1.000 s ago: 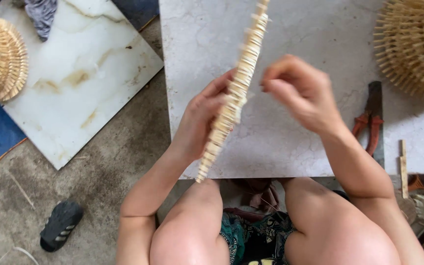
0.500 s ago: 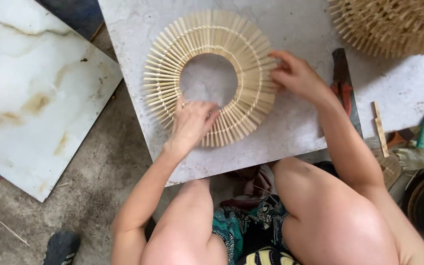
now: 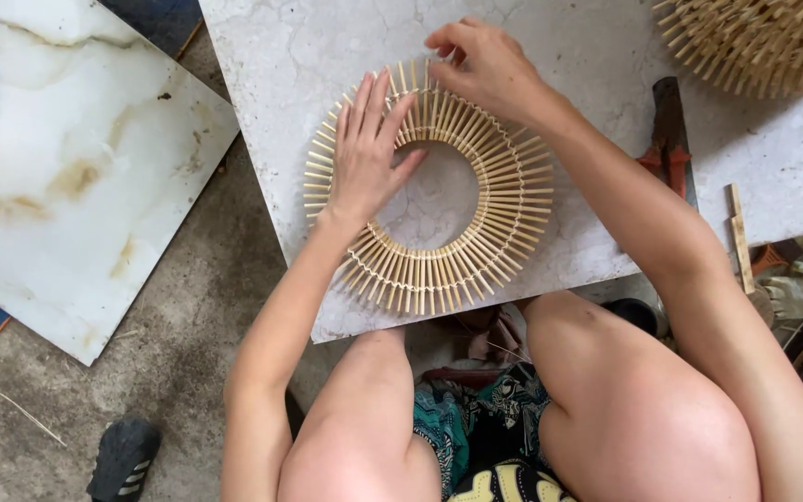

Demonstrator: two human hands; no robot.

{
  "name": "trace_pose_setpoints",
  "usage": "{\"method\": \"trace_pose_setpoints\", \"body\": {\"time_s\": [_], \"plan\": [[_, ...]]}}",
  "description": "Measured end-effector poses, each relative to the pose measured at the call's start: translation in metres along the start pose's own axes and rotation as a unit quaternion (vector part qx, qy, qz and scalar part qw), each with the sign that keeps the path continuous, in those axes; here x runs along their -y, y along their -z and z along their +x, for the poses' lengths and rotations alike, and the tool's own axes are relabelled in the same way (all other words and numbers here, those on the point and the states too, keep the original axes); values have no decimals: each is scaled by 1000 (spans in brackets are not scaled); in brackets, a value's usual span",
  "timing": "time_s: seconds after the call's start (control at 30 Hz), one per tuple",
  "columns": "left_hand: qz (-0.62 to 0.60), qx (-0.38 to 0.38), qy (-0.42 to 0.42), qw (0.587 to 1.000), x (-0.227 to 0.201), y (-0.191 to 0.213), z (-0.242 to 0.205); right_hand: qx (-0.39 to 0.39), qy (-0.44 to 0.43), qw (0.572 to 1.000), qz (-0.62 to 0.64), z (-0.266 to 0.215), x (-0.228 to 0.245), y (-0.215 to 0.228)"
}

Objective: The recorder is assembling circular bamboo decorative objects by inserting and securing thin bamboo sticks into a frame.

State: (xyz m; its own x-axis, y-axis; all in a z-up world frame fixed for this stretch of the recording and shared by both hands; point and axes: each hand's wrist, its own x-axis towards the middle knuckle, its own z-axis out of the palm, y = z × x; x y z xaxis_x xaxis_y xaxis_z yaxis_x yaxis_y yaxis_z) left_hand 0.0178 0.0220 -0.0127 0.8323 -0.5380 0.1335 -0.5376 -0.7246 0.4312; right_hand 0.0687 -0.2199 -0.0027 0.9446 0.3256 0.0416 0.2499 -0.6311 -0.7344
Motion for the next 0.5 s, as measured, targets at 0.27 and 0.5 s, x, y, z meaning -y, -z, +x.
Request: {"method": "trace_pose_setpoints", "body": {"time_s": [0.27, 0.5], "plan": [[-28, -25, -6, 999, 10, -20, 0, -65, -13, 997, 33, 4, -11, -27], [-4, -48, 1, 999, 2, -30, -9, -49, -8, 997, 67, 7, -13, -27]]}}
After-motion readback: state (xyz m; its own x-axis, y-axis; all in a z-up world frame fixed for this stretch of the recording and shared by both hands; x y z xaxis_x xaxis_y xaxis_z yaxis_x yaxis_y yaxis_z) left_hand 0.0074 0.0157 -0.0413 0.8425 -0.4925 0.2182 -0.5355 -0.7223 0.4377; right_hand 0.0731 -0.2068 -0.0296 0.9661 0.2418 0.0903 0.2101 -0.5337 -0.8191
